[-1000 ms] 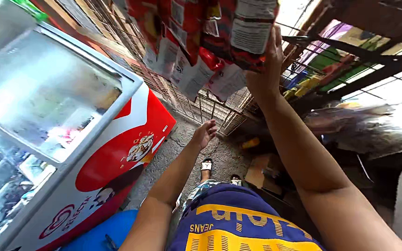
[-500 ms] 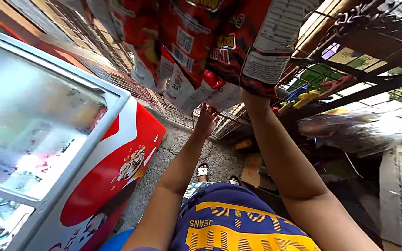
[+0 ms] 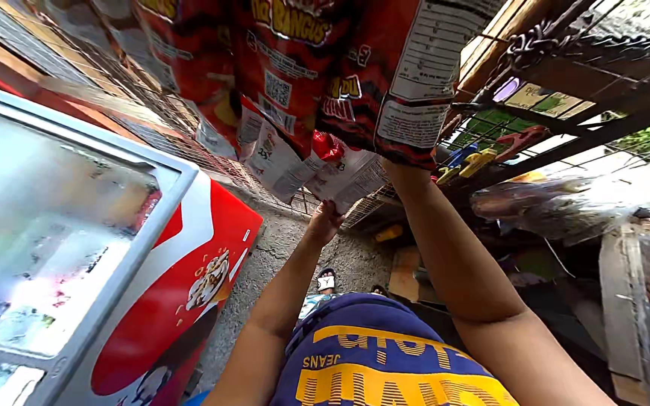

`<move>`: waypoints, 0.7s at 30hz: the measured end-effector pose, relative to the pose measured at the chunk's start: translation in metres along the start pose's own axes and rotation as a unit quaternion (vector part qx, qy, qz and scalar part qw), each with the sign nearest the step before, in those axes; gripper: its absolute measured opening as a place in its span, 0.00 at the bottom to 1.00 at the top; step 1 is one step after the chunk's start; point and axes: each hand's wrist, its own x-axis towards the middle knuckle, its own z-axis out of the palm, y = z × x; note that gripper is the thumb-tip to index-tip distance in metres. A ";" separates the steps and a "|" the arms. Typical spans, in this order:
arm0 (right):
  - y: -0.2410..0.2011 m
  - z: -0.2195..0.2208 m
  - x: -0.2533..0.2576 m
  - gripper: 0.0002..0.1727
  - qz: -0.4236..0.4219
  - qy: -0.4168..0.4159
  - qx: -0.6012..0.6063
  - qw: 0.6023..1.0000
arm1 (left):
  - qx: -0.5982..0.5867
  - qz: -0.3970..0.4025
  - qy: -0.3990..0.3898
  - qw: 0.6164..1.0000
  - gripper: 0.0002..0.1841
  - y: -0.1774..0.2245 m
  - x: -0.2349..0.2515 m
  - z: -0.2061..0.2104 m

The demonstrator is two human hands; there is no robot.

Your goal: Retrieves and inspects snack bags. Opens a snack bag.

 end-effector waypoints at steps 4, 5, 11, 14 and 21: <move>0.000 -0.003 0.001 0.17 -0.019 -0.010 -0.029 0.999 | -0.012 0.005 0.006 1.000 0.09 0.007 -0.011 -0.009; -0.003 -0.003 0.003 0.16 -0.029 -0.010 -0.043 0.999 | -0.009 0.006 0.007 1.000 0.07 0.009 -0.013 -0.011; -0.072 0.001 0.027 0.19 0.027 -0.079 -0.203 0.976 | -0.017 0.004 0.020 1.000 0.03 0.010 -0.016 -0.015; -0.011 -0.005 0.013 0.13 -0.033 -0.027 -0.081 0.996 | -0.022 0.005 0.024 0.999 0.04 0.005 -0.015 -0.013; -0.057 -0.014 0.021 0.18 -0.023 -0.094 -0.234 0.967 | -0.012 -0.064 0.045 0.997 0.05 -0.013 -0.038 -0.031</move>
